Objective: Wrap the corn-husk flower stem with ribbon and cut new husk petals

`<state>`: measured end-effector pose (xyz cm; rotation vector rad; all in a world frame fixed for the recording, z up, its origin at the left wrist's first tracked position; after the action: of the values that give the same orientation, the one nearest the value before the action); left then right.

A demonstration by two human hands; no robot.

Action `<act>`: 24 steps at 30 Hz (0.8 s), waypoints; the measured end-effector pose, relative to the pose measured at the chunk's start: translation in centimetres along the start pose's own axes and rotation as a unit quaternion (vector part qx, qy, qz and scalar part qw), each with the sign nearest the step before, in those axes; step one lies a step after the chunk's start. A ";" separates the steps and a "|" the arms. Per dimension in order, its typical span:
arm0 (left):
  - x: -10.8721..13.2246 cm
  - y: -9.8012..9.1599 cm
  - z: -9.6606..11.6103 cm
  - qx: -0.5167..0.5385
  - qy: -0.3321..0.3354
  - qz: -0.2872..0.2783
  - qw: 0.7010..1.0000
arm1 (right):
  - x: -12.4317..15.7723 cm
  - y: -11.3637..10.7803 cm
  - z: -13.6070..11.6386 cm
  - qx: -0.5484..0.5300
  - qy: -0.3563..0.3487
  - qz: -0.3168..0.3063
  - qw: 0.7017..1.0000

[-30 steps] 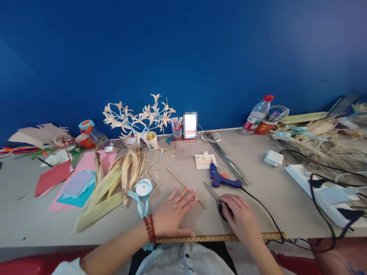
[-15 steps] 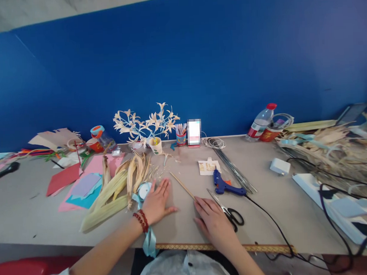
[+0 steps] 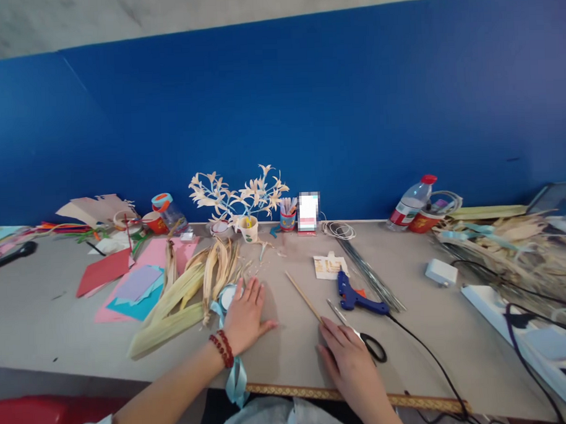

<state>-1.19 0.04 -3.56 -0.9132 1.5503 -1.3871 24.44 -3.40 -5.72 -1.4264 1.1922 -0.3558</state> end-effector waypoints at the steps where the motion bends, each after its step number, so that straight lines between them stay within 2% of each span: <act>1: 0.3 -0.2 -0.1 0.003 0.016 0.003 1.000 | -0.1 0.0 -0.1 0.000 0.002 -0.001 1.000; 4: 1.2 -0.2 -0.4 0.024 0.069 -0.004 0.997 | -0.7 0.1 -0.6 -0.004 -0.001 -0.006 1.000; 6: 1.5 -0.3 -1.0 0.025 0.053 -0.006 0.998 | -1.3 0.1 -1.1 -0.010 -0.009 -0.007 1.000; 9: 1.6 -1.4 -1.4 0.027 0.022 0.022 0.999 | -2.3 0.0 -2.5 -0.042 -0.024 -0.014 0.999; 13: 1.4 -3.3 0.5 0.097 0.062 0.050 0.992 | -3.8 -0.1 -4.7 -0.126 -0.043 -0.024 0.991; 15: 1.4 -3.7 1.4 0.131 0.056 0.050 0.989 | -4.4 -0.1 -5.5 -0.159 -0.049 -0.021 0.986; 18: 1.7 -3.8 0.7 0.172 0.032 0.078 0.981 | -4.7 0.1 -5.7 -0.185 -0.052 -0.027 0.981; 20: 2.1 -4.0 -1.7 0.185 -0.015 0.135 0.973 | -4.4 0.4 -5.5 -0.197 -0.048 -0.030 0.979; 21: 2.5 -4.1 -3.4 0.182 -0.067 0.175 0.965 | -4.2 0.5 -5.3 -0.202 -0.045 -0.030 0.978; 22: 2.9 -4.2 -5.2 0.174 -0.150 0.213 0.950 | -4.0 0.7 -5.1 -0.208 -0.041 -0.028 0.977; 24: 3.7 -4.1 -8.5 0.135 -0.277 0.207 0.928 | -3.5 1.2 -4.8 -0.217 -0.032 -0.026 0.975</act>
<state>-10.50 -0.65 0.36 -0.6758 1.0112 -0.9025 18.64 -3.04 -4.03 -1.8331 1.2291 -0.0829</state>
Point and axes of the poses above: each hand's wrist, its own x-axis away from the middle knuckle, its own y-axis out of the palm, z = x × y, the point moved 2 cm from there along -x, towards the middle knuckle, and after that the axes turned 3 degrees about -x, right-handed, at the moved point
